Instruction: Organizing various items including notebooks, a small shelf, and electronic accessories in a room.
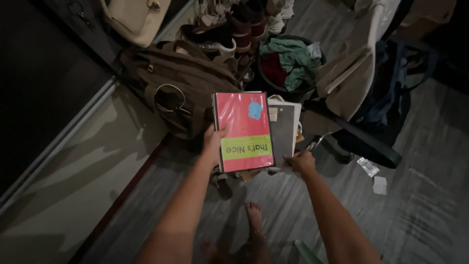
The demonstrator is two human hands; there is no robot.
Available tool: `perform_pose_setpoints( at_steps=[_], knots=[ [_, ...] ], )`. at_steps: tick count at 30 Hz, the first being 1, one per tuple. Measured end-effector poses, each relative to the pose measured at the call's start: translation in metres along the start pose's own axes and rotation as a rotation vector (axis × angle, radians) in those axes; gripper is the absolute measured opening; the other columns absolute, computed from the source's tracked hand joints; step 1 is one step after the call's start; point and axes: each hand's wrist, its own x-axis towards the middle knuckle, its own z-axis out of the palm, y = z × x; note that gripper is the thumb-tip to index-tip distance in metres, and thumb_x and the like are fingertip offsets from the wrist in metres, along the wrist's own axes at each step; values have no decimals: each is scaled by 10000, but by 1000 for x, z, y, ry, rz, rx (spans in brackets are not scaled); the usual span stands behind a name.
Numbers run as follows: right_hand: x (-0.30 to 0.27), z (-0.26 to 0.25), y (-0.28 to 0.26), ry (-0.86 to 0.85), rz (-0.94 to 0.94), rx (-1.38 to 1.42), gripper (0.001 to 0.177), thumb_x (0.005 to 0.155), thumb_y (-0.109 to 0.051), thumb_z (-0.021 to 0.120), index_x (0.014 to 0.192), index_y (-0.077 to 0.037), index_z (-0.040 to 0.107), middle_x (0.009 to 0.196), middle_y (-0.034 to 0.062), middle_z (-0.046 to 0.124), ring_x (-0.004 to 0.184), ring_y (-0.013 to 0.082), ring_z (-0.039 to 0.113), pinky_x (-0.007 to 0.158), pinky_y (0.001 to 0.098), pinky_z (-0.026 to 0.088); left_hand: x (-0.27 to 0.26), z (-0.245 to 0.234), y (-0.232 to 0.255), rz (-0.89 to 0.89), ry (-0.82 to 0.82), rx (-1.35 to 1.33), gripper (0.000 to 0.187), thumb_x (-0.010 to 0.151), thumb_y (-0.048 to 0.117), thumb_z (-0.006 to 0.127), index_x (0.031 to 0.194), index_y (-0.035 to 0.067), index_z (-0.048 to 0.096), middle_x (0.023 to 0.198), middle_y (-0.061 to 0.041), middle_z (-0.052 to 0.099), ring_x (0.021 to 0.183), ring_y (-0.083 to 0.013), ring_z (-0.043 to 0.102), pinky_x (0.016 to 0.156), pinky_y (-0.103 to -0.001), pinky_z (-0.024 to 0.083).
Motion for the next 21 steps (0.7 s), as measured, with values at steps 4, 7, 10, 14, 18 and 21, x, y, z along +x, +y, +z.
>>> perform_pose_setpoints(
  at_steps=[4,7,10,14,18,21],
  knots=[
    [28,12,24,39,-1,51,371,782,-310,908,819,34,775,782,164,774,606,225,735,576,373,597,5,-12,-5,-4,7,24,351,901,131,689,1243,64,649,1080,-94,727,921,-228,700,786,-388,583],
    [42,9,31,19,83,65,342,813,-279,890,847,21,730,813,155,776,602,235,751,590,385,645,7,-18,-8,12,1,27,349,907,128,689,1247,60,650,1099,-93,730,945,-219,704,811,-378,586],
    [38,1,30,-22,29,-68,371,881,-312,840,927,54,800,879,199,811,662,243,766,651,356,614,3,-21,-6,4,11,38,338,919,135,694,1242,43,650,1110,-100,726,954,-221,704,818,-383,589],
    [9,-18,8,84,-53,244,366,924,-219,735,1198,-14,608,1062,175,712,842,278,719,701,427,616,-2,-28,2,-6,20,31,352,904,130,692,1246,60,653,1103,-91,725,946,-220,703,804,-381,588],
    [-4,-47,-14,88,-268,444,231,1044,-190,634,1206,-41,567,1029,140,584,846,240,542,687,429,498,-10,-33,12,-7,18,21,332,909,153,695,1219,46,649,1071,-100,726,912,-237,707,768,-392,595],
    [-17,-73,-54,98,-294,833,197,1019,-129,572,1211,-119,532,1033,87,618,866,230,608,730,421,549,-18,-40,18,-2,44,35,314,911,169,699,1198,49,655,1053,-101,725,882,-233,705,748,-393,589]
  ],
)
